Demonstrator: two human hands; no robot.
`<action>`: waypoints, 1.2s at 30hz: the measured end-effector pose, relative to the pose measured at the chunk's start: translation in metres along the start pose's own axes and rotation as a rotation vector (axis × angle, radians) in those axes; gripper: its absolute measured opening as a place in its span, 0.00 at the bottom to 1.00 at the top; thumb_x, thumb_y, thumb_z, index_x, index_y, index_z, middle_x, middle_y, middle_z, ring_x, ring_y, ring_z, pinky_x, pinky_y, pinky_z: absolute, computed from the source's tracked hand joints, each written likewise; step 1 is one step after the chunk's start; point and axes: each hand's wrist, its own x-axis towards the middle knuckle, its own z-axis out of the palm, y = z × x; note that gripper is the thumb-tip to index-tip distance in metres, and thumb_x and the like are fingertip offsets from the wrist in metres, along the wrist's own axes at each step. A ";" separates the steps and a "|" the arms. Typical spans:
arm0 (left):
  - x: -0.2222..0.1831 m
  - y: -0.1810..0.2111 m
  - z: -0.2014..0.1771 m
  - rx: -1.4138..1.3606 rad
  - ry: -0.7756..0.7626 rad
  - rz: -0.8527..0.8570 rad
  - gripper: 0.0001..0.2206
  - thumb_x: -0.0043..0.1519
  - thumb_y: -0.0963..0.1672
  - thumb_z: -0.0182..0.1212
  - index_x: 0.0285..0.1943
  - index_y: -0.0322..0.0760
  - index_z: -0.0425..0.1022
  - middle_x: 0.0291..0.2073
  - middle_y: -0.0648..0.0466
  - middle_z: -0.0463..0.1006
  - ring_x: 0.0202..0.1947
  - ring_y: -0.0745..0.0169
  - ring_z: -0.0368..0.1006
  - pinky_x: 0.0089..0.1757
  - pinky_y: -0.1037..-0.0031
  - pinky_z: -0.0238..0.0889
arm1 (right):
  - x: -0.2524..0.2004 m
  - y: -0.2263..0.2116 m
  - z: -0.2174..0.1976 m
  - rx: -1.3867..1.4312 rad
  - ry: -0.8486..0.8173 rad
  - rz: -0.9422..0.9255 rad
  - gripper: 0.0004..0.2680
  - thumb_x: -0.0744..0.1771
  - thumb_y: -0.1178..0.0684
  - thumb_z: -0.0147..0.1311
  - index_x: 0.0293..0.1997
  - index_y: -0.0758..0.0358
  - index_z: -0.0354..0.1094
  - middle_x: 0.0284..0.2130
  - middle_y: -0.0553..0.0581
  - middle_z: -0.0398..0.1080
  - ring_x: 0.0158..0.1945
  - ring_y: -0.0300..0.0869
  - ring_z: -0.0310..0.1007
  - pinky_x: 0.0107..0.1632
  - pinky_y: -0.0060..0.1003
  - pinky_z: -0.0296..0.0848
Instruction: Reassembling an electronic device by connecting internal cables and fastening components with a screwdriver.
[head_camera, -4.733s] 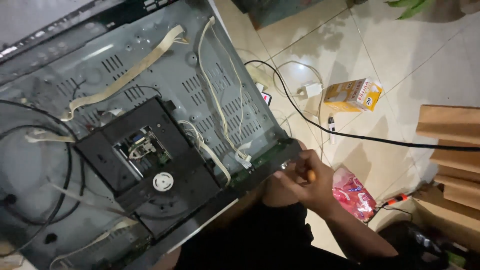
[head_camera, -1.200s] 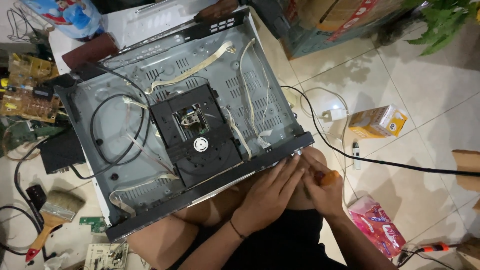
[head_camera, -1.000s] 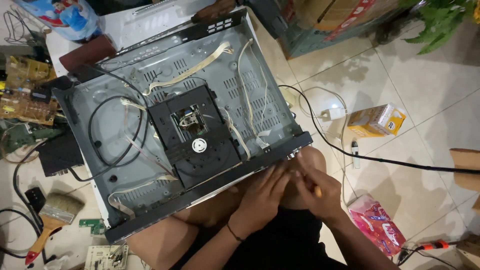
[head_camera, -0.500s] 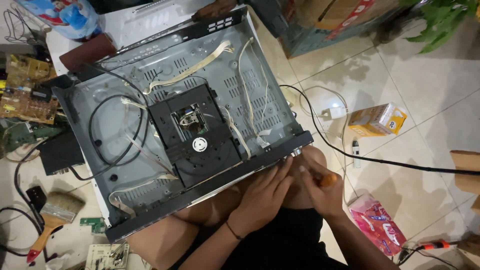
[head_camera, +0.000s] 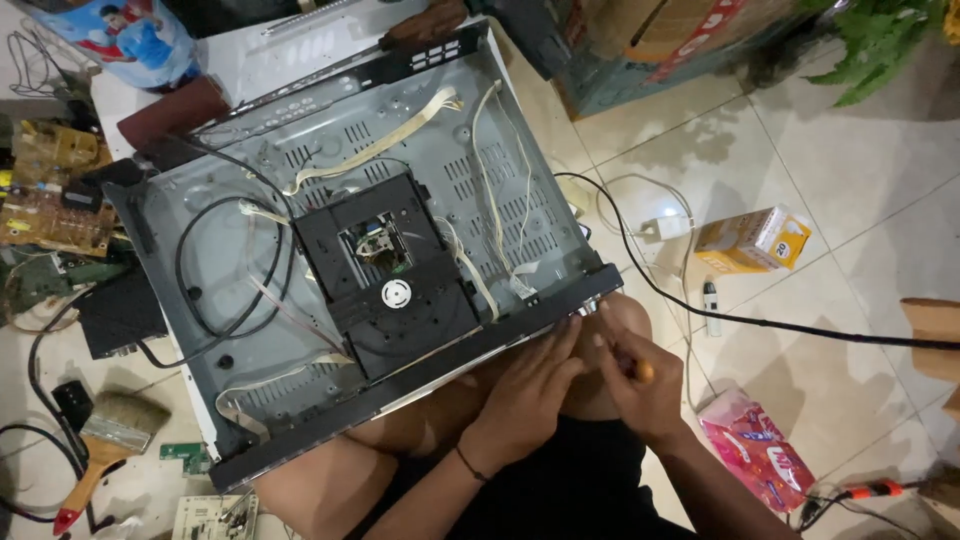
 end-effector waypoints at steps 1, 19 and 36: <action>0.001 0.002 -0.001 -0.002 -0.003 -0.003 0.07 0.68 0.40 0.47 0.51 0.28 0.65 0.74 0.33 0.57 0.74 0.32 0.55 0.67 0.50 0.53 | -0.002 0.003 0.001 0.000 -0.002 0.004 0.18 0.64 0.60 0.59 0.61 0.64 0.72 0.14 0.49 0.62 0.18 0.33 0.51 0.23 0.28 0.52; 0.045 0.027 -0.022 0.292 -0.006 0.190 0.09 0.68 0.42 0.45 0.48 0.28 0.67 0.66 0.35 0.70 0.75 0.45 0.54 0.64 0.58 0.52 | -0.015 0.050 0.010 0.273 -0.120 0.150 0.09 0.57 0.64 0.54 0.37 0.72 0.75 0.22 0.55 0.74 0.26 0.37 0.64 0.32 0.30 0.67; 0.008 0.009 -0.003 -0.188 -0.126 -0.069 0.09 0.67 0.39 0.41 0.36 0.25 0.63 0.75 0.29 0.51 0.78 0.31 0.44 0.70 0.50 0.41 | -0.010 0.007 0.002 -0.068 -0.014 -0.080 0.21 0.62 0.64 0.59 0.62 0.60 0.71 0.18 0.50 0.69 0.20 0.34 0.57 0.26 0.28 0.61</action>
